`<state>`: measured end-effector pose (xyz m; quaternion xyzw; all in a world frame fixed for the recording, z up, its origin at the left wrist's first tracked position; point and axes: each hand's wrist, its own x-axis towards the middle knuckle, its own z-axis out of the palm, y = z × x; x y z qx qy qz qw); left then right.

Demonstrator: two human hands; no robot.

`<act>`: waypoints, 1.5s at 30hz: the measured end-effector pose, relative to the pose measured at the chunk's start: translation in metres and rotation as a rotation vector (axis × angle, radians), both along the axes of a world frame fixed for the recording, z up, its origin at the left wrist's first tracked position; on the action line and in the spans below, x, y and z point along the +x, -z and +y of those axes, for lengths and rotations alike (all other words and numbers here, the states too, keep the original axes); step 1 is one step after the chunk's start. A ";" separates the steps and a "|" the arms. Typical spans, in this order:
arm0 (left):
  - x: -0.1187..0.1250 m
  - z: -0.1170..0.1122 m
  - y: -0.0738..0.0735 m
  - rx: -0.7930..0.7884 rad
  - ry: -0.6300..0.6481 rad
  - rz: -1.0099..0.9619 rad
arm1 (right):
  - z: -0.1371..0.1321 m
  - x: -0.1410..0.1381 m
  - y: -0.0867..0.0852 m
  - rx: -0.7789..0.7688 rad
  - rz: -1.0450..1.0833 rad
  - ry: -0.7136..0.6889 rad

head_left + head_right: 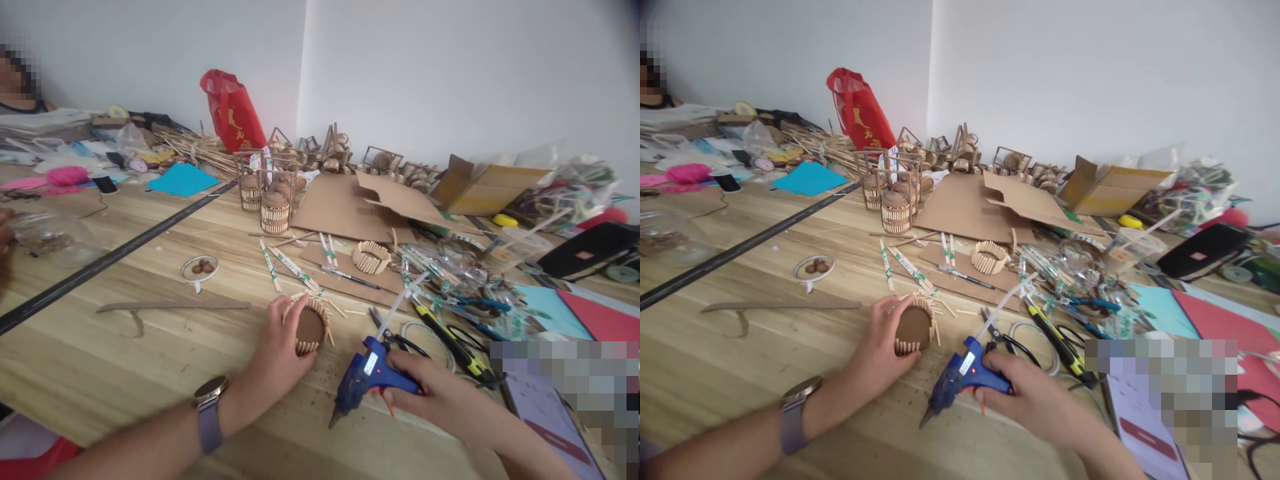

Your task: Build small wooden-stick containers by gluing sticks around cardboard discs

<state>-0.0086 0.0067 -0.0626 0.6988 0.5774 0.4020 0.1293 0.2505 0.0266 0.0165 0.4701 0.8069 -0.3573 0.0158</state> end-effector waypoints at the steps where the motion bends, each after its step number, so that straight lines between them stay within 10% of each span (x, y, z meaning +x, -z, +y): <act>1: 0.000 0.000 0.000 -0.001 0.003 0.002 | 0.001 0.001 0.001 0.002 0.052 0.027; 9: 0.000 -0.002 -0.005 -0.020 0.013 0.026 | 0.002 0.005 0.035 -0.031 0.406 0.351; 45: 0.001 -0.001 -0.003 0.015 0.011 0.012 | -0.006 -0.023 0.037 0.255 0.283 0.077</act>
